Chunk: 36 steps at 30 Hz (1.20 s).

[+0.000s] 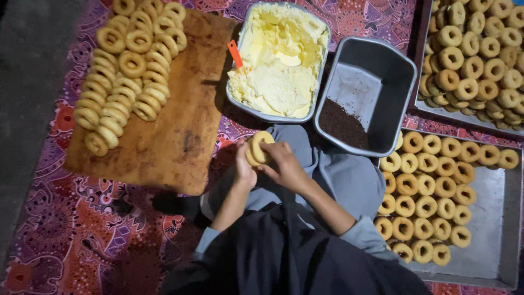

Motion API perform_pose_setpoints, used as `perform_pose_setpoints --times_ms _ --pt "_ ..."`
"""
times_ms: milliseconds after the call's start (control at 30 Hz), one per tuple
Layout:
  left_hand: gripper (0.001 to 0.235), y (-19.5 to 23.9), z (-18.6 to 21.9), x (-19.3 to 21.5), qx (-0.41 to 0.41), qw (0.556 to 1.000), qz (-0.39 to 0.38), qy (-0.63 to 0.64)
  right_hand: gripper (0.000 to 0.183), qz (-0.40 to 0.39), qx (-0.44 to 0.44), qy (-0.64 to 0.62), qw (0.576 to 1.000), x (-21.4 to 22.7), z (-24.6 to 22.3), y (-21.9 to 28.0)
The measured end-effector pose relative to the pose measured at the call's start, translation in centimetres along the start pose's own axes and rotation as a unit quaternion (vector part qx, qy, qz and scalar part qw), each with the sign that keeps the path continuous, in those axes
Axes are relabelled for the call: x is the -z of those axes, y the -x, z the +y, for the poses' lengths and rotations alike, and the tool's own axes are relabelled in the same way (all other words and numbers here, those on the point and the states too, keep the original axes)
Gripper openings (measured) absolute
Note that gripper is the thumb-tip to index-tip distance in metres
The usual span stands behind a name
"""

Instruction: The person sits on the floor and repeatedly picks up ring-shaped donuts, inserts a yellow filling into the center, and places the filled donuts onto a metal tray. The process is performed by hand using two metal containers holding the filling and a dark topping.

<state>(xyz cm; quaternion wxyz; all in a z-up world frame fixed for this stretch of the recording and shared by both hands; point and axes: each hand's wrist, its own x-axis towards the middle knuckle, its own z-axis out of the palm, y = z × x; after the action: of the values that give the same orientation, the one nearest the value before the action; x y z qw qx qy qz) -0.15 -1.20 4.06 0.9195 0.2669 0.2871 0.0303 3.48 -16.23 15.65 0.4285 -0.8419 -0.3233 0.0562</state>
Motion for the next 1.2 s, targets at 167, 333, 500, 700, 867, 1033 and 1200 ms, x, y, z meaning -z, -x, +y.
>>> perform_pose_setpoints --times_ms 167,333,500,700,867,1033,1200 --pt "0.042 -2.7 -1.2 2.7 0.011 0.998 -0.026 0.058 0.019 0.013 0.019 0.069 0.997 2.5 7.1 -8.4" --pt "0.053 -5.0 -0.6 2.3 0.041 0.991 0.045 0.120 0.028 0.008 0.051 0.133 0.990 3.0 7.5 -12.7" --pt "0.058 -5.7 0.1 1.1 0.039 0.992 -0.004 0.116 0.040 -0.081 0.194 0.017 0.978 1.5 4.3 -9.8" --pt "0.056 -6.1 -0.9 0.9 0.000 0.989 -0.075 0.123 0.033 0.102 0.044 0.170 0.979 3.0 7.4 -13.1" --pt "0.056 -5.8 -1.6 2.0 0.029 0.986 -0.047 0.154 0.035 -0.059 0.137 0.003 0.989 1.8 5.5 -9.8" --pt "0.051 -5.1 -1.9 2.0 -0.024 0.989 -0.093 0.117 0.035 0.027 0.060 0.156 0.986 2.5 6.9 -11.2" --pt "0.055 -4.3 -1.1 1.2 0.016 0.991 -0.076 0.108 0.045 -0.038 0.059 -0.012 0.997 2.9 6.9 -9.9"
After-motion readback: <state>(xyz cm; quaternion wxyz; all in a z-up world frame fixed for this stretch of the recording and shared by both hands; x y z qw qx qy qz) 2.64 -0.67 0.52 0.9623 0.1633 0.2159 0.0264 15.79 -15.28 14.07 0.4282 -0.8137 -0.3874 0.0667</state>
